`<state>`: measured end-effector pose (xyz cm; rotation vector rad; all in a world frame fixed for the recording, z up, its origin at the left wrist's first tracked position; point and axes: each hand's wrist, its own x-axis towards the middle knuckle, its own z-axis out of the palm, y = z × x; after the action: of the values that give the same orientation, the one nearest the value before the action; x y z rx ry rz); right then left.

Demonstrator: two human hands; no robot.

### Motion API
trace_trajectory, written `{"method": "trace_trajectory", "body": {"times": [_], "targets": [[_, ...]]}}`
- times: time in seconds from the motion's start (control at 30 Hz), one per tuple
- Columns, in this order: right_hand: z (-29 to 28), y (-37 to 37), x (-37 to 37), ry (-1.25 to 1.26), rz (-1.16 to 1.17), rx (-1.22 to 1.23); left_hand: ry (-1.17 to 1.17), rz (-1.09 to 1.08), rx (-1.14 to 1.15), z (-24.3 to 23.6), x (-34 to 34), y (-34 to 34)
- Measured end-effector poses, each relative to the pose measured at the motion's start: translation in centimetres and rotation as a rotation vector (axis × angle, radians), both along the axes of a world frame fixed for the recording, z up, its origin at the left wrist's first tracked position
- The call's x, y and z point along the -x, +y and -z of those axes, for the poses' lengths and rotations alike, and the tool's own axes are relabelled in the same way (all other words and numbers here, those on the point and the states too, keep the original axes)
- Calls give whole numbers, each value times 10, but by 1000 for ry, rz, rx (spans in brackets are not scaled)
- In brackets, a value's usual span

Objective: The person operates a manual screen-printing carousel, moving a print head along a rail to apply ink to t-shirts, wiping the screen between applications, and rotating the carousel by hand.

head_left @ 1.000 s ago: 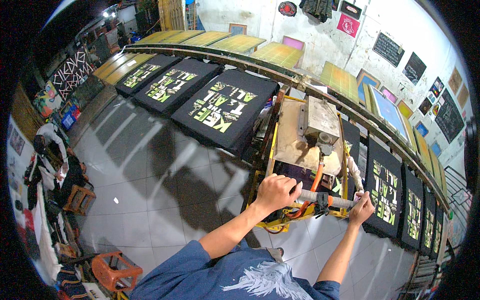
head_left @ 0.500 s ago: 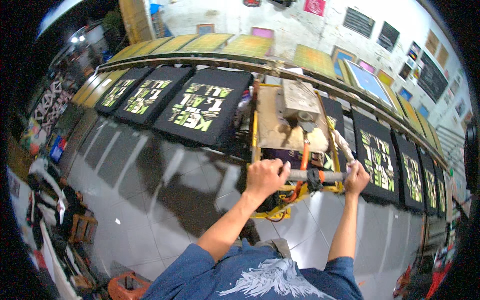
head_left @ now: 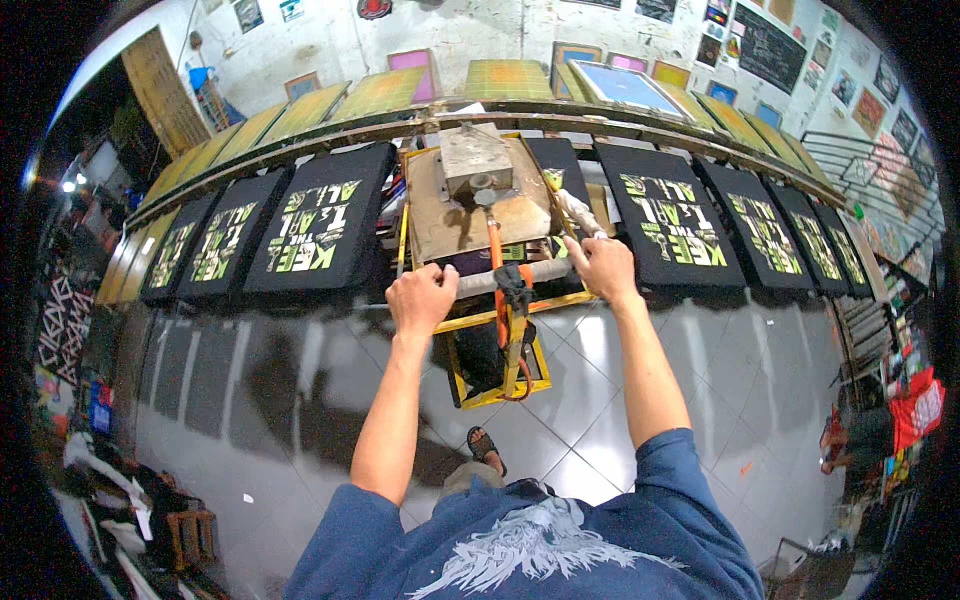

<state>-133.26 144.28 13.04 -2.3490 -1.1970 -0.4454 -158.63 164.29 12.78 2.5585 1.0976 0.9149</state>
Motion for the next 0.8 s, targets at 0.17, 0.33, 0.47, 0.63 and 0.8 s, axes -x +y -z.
{"method": "trace_trajectory", "body": {"times": [0.17, 0.33, 0.47, 0.63, 0.8], "targets": [[11, -34, 27, -40, 2, -104, -44, 32, -39, -2, 16, -16], [14, -77, 90, -19, 39, -183, -32, 117, -47, 7, 35, -15], [11, -109, 137, -56, 108, -165, -45, 251, -14, 10, 44, -12], [15, -134, 178, -59, 177, -211, -87, 387, -40, 7, 50, -17], [14, -144, 202, -53, 286, -208, -174, 535, -58, 10, 41, -16]]}}
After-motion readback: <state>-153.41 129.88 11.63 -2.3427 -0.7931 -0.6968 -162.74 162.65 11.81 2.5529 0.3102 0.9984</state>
